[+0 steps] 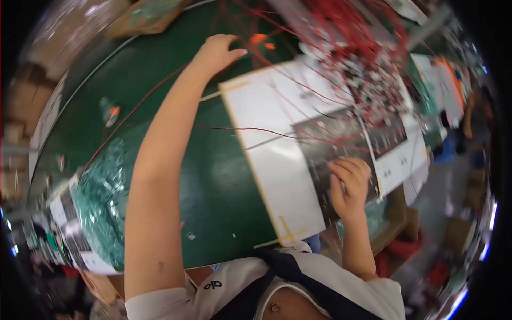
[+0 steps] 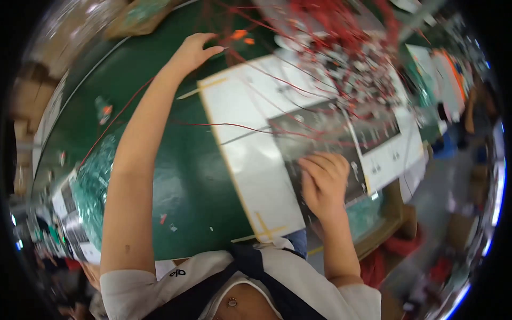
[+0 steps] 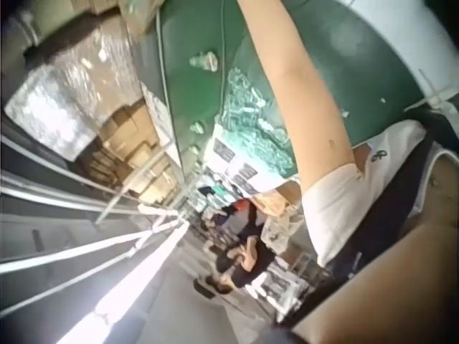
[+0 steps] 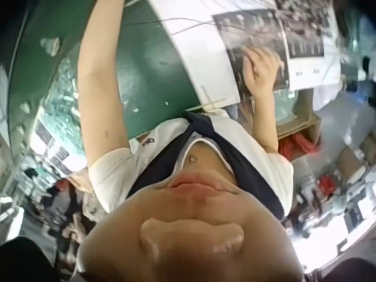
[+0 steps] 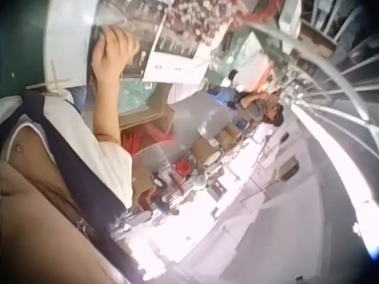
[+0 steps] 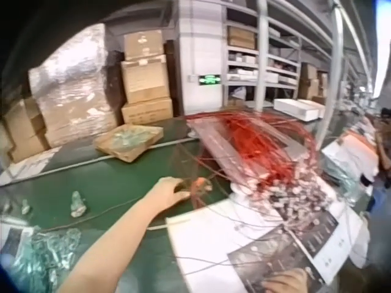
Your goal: The person assembles electronic components by attaching wires to plastic housings by hand.
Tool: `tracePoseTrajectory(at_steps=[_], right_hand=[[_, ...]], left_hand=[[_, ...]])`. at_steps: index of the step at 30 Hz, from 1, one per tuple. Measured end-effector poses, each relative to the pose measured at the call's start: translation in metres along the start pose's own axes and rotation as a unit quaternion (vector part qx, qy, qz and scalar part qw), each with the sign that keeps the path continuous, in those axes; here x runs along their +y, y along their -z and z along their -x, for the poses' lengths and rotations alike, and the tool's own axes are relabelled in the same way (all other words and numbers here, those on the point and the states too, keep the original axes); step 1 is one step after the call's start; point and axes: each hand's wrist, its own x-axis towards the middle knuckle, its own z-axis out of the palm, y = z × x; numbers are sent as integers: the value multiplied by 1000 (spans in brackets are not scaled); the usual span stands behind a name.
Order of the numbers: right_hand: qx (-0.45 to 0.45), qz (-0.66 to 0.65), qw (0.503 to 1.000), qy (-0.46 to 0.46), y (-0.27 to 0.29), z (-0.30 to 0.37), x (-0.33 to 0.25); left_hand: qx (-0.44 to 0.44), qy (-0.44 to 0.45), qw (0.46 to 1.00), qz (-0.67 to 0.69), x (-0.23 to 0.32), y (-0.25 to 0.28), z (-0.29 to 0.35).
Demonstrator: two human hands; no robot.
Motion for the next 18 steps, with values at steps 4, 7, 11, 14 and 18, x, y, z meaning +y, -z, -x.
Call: tracePoseTrajectory(at_steps=[4,7,11,14,18], right_hand=[[7,36,999,-1,9,8,11],[31,91,990,-103,40,29,46],[91,59,949,-297,72,30,110],[71,102,942,-311,72,-8,153],[-39,463,859,-214,62,-38,188]], left_hand=[[-136,20,984,-113,-16,-19,-15],[-102,-21,960,-261,8,12,-31],[-54,62,888,-452,-67,134,7],[-32,128,855,-502,-134,253,95],[-45,83,963,-254,-108,256,181]])
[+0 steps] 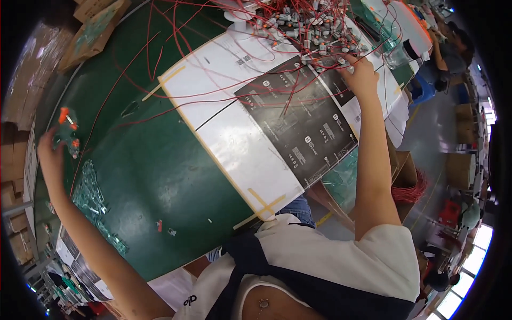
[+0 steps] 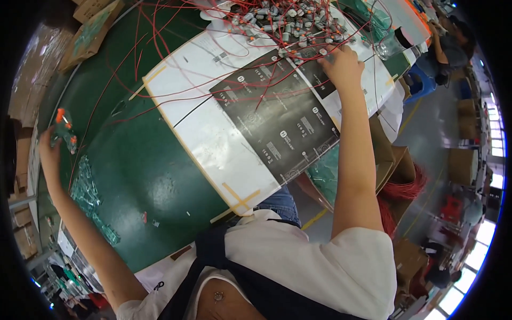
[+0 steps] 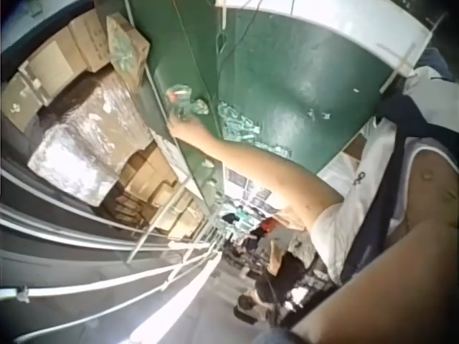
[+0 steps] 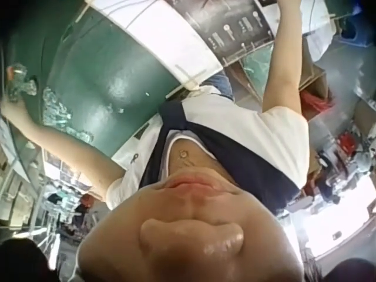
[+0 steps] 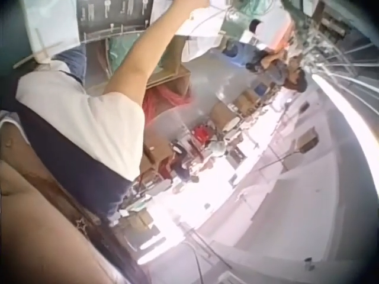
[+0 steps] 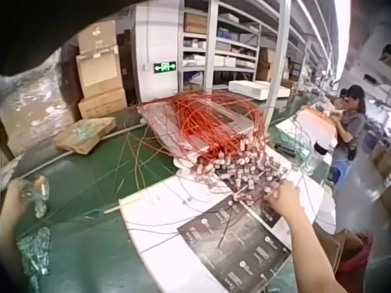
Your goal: The person assembles electronic components by attaching wires to plastic housings by hand.
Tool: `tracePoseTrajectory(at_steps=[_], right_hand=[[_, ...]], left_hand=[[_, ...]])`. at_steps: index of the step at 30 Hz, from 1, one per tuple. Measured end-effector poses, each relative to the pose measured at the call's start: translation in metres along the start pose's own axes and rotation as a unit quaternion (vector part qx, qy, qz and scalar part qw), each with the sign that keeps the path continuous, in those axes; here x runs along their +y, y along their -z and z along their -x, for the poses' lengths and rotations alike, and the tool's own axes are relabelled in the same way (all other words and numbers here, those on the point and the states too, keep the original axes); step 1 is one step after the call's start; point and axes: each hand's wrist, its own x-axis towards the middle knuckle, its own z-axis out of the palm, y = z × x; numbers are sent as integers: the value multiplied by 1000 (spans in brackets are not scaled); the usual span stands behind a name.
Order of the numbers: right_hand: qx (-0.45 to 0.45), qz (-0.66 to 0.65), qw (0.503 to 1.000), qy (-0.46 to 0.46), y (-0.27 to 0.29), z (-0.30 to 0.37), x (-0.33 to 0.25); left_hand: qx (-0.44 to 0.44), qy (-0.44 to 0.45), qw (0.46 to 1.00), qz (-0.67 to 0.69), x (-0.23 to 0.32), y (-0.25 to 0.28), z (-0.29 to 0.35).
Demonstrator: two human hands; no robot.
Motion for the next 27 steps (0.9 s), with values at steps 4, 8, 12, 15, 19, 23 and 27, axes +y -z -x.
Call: tracePoseTrajectory(at_steps=[4,8,12,15,19,23,27], right_hand=[[25,-118,991,-63,18,19,9],[167,-490,834,-189,83,59,-6],[292,-771,555,-106,131,63,-10],[297,-875,382,-18,148,62,-4],[270,-901,340,-18,104,33,90],[292,-871,388,-76,77,34,87],[357,-767,496,-195,70,78,53]], left_hand=[[-97,-68,979,167,167,15,62],[-207,-188,941,193,247,11,108],[-175,-199,951,162,272,-3,122],[-110,-157,970,148,278,-9,136],[-39,-8,950,309,296,-17,166],[-14,59,927,371,314,-20,183],[-20,64,920,385,327,-21,187]])
